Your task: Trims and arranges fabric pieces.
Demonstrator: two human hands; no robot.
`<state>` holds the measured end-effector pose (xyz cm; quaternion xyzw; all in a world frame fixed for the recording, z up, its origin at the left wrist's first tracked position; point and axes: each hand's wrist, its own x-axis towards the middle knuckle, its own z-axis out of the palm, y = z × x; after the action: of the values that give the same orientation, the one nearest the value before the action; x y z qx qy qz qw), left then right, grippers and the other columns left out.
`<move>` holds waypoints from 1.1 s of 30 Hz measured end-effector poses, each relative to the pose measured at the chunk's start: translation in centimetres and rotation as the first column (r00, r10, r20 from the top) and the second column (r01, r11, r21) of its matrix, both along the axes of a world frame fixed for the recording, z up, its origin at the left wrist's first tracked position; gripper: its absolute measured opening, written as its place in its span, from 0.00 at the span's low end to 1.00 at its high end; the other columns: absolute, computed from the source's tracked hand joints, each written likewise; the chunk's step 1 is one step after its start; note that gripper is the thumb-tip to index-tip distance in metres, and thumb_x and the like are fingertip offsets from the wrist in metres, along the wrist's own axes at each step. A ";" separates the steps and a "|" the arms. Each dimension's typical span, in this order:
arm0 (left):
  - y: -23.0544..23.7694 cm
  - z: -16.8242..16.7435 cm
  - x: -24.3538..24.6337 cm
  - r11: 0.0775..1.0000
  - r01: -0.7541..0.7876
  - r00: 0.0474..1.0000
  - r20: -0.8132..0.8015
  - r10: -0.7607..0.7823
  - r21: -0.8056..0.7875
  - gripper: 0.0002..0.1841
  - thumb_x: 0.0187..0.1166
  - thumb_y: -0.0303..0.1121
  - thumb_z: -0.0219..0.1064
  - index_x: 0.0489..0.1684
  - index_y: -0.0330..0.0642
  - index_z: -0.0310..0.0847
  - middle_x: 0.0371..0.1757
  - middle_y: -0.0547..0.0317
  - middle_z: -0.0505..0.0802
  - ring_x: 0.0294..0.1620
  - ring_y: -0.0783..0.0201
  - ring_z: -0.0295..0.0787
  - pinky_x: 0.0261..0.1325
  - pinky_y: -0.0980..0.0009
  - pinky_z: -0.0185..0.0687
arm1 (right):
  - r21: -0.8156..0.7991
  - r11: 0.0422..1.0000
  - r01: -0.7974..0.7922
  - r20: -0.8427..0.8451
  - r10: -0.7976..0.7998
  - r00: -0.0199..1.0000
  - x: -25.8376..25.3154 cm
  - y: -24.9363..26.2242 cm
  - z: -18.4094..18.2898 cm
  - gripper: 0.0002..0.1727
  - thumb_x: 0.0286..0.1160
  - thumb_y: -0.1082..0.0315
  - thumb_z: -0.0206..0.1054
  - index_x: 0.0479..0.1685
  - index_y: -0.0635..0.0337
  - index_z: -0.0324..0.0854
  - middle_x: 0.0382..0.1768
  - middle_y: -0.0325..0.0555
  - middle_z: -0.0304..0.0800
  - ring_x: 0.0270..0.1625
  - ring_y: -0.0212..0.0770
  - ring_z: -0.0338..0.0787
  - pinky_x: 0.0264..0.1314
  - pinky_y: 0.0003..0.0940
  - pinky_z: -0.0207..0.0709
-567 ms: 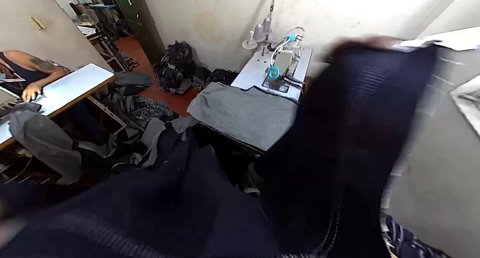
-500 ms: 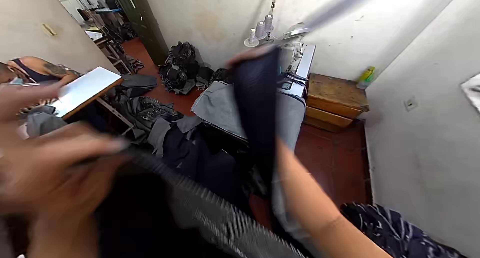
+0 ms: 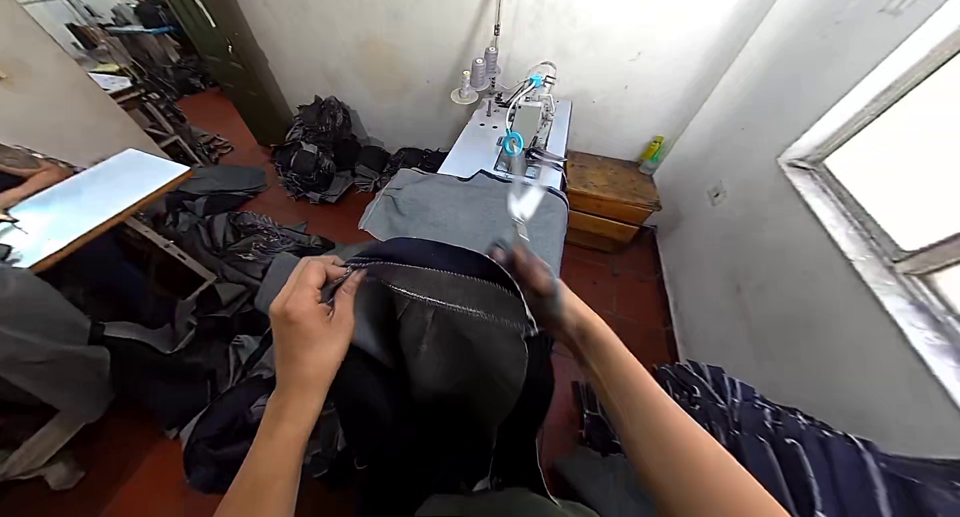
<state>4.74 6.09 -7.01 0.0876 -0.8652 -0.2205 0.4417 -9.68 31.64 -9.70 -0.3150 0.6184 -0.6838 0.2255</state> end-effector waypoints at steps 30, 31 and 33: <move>-0.8 5.5 -4.8 0.862 0.506 0.861 0.032 -0.507 0.040 0.16 0.65 0.39 0.82 0.37 0.37 0.85 0.37 0.70 0.91 0.40 0.81 0.87 0.48 0.79 0.86 | -0.075 0.772 0.631 -0.445 -0.592 0.672 2.1 10.3 -9.8 0.53 0.35 0.38 0.90 0.64 0.61 0.72 0.70 0.45 0.87 0.69 0.40 0.86 0.70 0.44 0.81; -0.7 7.0 -4.5 0.864 0.501 0.863 0.038 -0.503 0.050 0.15 0.65 0.35 0.81 0.38 0.34 0.84 0.37 0.67 0.91 0.41 0.79 0.89 0.51 0.77 0.88 | 0.020 0.708 0.706 -0.401 -0.641 0.654 2.4 9.8 -13.2 0.56 0.27 0.47 0.94 0.67 0.64 0.72 0.67 0.48 0.89 0.67 0.42 0.88 0.68 0.46 0.82; -0.3 9.8 -3.9 0.869 0.488 0.870 0.035 -0.492 0.084 0.12 0.65 0.25 0.78 0.38 0.29 0.81 0.37 0.66 0.91 0.44 0.79 0.90 0.54 0.78 0.88 | 0.156 0.605 0.780 -0.253 -0.739 0.624 0.9 8.3 -18.4 0.57 0.25 0.59 0.96 0.70 0.67 0.71 0.61 0.55 0.89 0.62 0.47 0.90 0.67 0.51 0.83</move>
<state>0.87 5.81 2.77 -0.1125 -0.8624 -0.3538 0.3441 -8.78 39.89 -28.14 -0.0450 0.7907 -0.6023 -0.1006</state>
